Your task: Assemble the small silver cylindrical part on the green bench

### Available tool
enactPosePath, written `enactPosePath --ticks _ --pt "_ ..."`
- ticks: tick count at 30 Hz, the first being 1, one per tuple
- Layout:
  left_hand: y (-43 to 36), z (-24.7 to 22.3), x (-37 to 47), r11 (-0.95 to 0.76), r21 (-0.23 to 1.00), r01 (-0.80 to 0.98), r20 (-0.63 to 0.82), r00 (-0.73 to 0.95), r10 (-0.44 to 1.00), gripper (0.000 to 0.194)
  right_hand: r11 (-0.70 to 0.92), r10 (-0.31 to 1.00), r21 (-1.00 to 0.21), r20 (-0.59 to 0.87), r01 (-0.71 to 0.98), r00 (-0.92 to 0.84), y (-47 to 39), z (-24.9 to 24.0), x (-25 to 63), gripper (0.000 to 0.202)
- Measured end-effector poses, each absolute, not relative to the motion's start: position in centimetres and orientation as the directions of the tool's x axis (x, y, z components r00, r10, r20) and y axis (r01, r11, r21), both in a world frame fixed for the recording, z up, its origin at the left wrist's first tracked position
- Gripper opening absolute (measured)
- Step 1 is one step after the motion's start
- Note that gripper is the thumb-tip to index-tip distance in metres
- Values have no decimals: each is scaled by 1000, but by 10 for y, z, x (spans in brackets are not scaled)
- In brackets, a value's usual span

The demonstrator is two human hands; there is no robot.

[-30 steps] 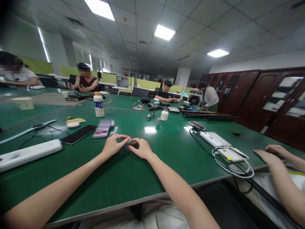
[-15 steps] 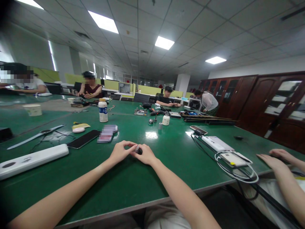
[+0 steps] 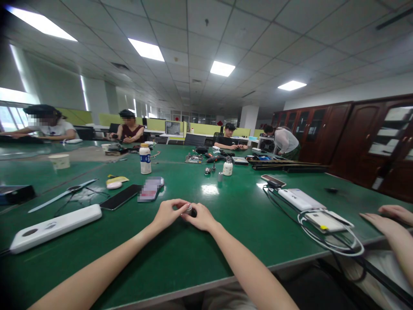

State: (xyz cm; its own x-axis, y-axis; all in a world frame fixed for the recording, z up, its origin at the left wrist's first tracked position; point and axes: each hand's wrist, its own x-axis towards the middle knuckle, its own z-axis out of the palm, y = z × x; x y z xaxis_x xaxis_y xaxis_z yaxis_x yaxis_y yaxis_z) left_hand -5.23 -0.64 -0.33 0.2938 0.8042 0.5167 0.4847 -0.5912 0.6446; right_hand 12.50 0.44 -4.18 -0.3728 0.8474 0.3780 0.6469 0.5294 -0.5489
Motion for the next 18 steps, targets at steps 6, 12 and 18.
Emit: enactPosePath --ticks 6,12,18 --pt "6 -4 -59 -620 556 554 599 250 761 32 533 846 -586 351 611 -402 2 -32 128 36" --pt "27 -19 -77 -540 479 692 472 315 823 31 554 825 -626 321 550 -465 0 -19 140 34" --pt "31 -28 -76 -544 333 770 403 405 821 28 522 846 -603 279 603 -454 1 -13 153 34"
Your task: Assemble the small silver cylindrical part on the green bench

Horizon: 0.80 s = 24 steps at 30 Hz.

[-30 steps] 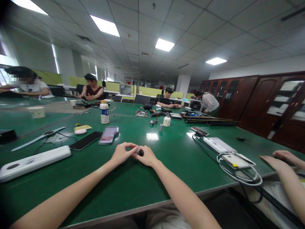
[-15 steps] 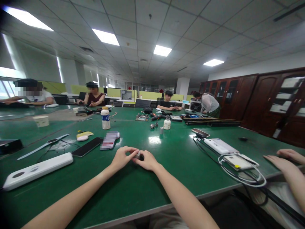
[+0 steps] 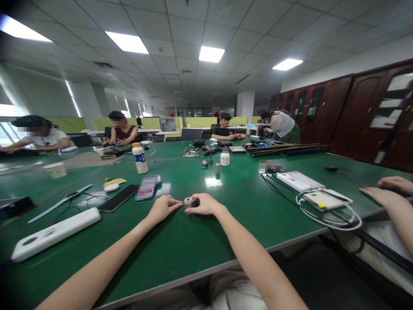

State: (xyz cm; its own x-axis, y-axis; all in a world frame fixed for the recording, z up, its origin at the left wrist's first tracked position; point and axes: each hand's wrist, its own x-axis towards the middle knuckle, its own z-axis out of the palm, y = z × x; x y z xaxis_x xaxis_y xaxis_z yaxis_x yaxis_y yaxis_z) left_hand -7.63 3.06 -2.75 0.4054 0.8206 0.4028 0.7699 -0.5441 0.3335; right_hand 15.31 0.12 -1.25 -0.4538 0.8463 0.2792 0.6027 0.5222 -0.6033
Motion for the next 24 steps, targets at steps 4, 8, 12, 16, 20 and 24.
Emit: enactPosePath --ticks 4,8,12,16,20,24 --pt "24 -24 -69 -557 315 768 402 424 812 28 494 861 -612 243 618 -447 2 -9 162 37" --pt "13 -22 -63 -595 382 707 420 441 793 29 443 883 -631 185 637 -431 2 -3 172 42" --pt "5 -18 -50 -550 512 660 413 372 831 34 413 895 -628 148 660 -420 1 4 176 44" --pt "8 -4 -25 -495 617 612 419 277 865 34 419 895 -610 153 673 -419 0 8 175 43" --pt "8 4 5 -449 726 521 449 135 883 35 416 897 -637 170 649 -408 2 6 176 41" --pt "-3 -8 16 -450 746 492 478 76 875 29 413 894 -627 142 661 -424 4 5 176 35"
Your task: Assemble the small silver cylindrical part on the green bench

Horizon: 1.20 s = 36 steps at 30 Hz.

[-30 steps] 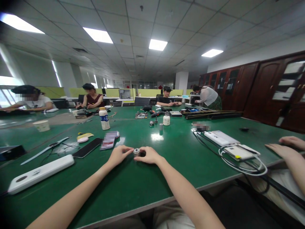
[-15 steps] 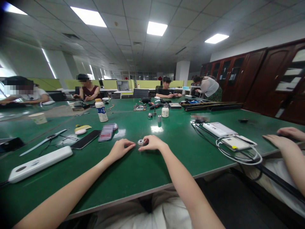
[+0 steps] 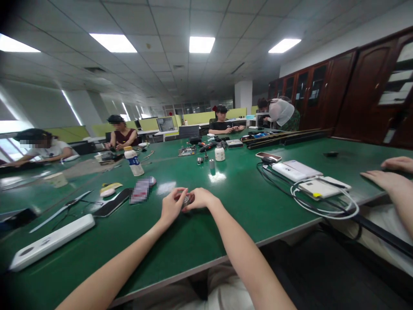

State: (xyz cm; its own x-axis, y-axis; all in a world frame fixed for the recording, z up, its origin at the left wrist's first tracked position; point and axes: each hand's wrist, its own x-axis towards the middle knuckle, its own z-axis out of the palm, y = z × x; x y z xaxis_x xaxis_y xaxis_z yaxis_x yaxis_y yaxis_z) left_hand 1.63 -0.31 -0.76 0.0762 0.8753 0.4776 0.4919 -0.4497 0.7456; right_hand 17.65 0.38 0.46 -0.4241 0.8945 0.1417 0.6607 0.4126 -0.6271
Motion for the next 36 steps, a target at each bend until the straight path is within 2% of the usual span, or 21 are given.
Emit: enactPosePath --ticks 11,17,30,36 --pt "-10 -8 5 -522 657 544 498 206 842 22 435 893 -535 156 724 -422 5 4 179 35" --pt "-6 -10 2 -542 661 519 512 216 831 20 453 887 -509 173 732 -429 7 2 178 33" --pt "-1 -12 -3 -562 682 468 505 254 825 16 434 893 -522 141 734 -427 7 0 178 35" --pt "-1 -10 -3 -572 646 505 488 304 818 19 462 875 -545 153 700 -458 7 0 179 36"
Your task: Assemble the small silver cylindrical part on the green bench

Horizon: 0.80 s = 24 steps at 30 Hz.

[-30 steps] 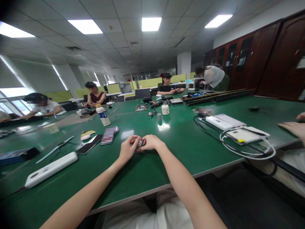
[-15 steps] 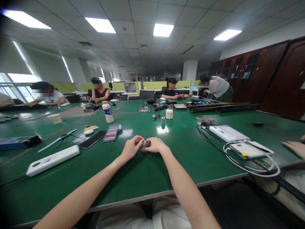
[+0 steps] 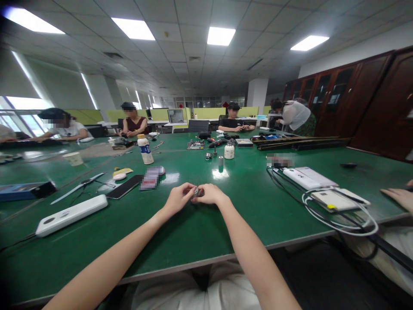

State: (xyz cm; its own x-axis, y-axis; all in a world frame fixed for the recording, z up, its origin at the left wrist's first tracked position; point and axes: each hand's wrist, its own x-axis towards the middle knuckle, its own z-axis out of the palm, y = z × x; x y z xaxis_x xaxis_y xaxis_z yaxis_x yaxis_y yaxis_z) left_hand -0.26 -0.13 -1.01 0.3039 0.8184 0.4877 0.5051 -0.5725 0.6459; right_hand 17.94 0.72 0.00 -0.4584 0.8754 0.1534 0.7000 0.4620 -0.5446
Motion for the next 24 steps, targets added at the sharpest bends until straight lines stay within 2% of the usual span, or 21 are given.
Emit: enactPosePath --ticks 4,12,24 --pt "-2 -10 -2 -564 638 523 488 292 823 21 462 876 -541 154 703 -458 7 1 179 38" --pt "5 -14 -2 -444 766 464 424 153 892 28 449 883 -548 151 705 -445 6 0 178 37" --pt "3 -7 -5 -495 697 519 439 237 867 28 443 880 -571 132 691 -455 7 0 178 35"
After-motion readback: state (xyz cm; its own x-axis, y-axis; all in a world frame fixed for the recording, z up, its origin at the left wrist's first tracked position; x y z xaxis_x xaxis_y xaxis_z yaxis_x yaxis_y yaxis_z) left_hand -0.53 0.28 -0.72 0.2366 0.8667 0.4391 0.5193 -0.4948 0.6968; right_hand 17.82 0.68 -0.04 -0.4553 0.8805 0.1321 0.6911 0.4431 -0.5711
